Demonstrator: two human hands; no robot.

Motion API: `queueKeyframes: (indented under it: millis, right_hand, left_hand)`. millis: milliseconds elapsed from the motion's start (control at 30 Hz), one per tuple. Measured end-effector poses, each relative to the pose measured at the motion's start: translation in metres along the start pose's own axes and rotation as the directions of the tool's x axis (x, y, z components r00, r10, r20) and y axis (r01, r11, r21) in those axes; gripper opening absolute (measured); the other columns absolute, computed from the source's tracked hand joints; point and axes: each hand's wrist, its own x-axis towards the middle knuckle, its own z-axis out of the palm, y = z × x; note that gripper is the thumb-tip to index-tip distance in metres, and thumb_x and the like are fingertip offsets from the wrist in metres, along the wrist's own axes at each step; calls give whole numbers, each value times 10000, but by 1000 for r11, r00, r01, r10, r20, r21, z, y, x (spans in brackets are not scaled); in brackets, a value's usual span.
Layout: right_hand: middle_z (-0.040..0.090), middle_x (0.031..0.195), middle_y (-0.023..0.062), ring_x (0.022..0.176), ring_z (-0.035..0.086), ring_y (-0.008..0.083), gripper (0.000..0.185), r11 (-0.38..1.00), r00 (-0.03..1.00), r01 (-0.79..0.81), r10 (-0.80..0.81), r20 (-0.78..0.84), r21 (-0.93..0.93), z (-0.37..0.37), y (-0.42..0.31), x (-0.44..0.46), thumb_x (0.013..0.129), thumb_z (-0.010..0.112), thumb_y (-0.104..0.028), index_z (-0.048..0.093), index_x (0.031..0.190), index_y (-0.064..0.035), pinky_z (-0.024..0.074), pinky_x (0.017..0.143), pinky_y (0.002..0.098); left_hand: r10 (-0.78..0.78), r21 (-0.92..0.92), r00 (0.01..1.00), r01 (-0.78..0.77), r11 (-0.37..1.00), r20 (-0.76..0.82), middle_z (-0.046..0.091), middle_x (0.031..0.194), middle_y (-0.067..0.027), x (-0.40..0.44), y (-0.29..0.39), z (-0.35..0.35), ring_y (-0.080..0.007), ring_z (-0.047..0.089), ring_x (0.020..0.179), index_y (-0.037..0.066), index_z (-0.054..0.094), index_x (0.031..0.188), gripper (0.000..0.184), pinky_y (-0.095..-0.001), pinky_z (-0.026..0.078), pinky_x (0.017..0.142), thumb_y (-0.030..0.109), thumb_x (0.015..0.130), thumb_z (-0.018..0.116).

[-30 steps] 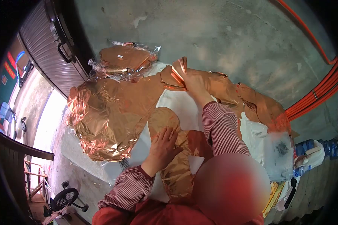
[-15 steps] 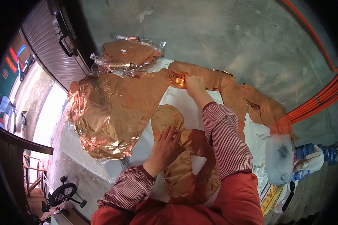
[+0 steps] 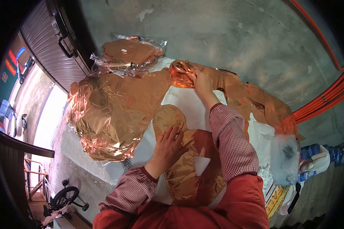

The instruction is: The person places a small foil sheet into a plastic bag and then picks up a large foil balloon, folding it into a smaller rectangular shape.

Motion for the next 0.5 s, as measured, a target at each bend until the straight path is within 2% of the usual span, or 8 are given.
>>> queueKeyframes:
  millis: [100,167,200,267,400,467,500]
  right_hand:
    - [638,757,189,746,627,358,206,996,998,34,-39,-59,-86,-1,3,1,892,566,-263,655,925,-80,470,653,480]
    - [640,805,154,785,642,315,151,932,937,325,-341,-81,-160,5,14,3,857,548,-167,634,915,-57,506,676,448]
    - [640,805,154,785,642,315,151,932,937,325,-340,-81,-159,10,16,2,857,548,-167,634,915,-57,506,676,448]
    - [634,848,109,828,645,278,157,822,890,443,-451,66,-358,21,20,0,811,555,-116,631,940,-70,516,682,427]
    - [649,897,81,842,651,246,166,757,881,426,-471,39,-495,29,25,2,791,563,-105,629,939,-70,521,690,410]
    - [649,911,146,872,632,320,136,803,911,317,-405,-72,-505,21,31,17,821,532,-94,627,910,-55,504,717,424]
    - [647,908,164,878,628,343,146,917,960,182,-244,-139,-355,12,29,25,828,533,-81,626,935,-48,499,722,431]
  left_hand:
    - [-5,-21,1000,5,1000,2,431,1366,-188,0,1,-2,-375,357,1316,49,459,1324,628,-461,327,1036,348,815,670]
    - [-7,-10,1000,7,1000,14,428,1367,-192,0,2,-3,-376,353,1318,49,457,1327,633,-461,328,1035,342,811,676]
    - [-6,-9,1000,6,1000,14,428,1367,-192,0,1,-3,-376,353,1318,49,457,1327,633,-461,328,1035,342,811,676]
    - [-6,-26,1000,7,1000,10,423,1371,-192,1,0,-1,-376,349,1320,47,458,1325,632,-461,328,1034,346,811,674]
    - [-13,-6,1000,13,1000,21,419,1373,-192,1,0,-1,-375,347,1321,43,458,1324,630,-463,326,1034,349,815,669]
    - [-8,-10,1000,8,1000,20,417,1376,-192,1,1,-3,-375,344,1323,42,453,1329,632,-466,322,1036,352,820,663]
    - [-10,-12,1000,10,1000,22,417,1376,-192,0,0,-2,-375,344,1323,42,453,1329,632,-466,322,1036,352,820,663]
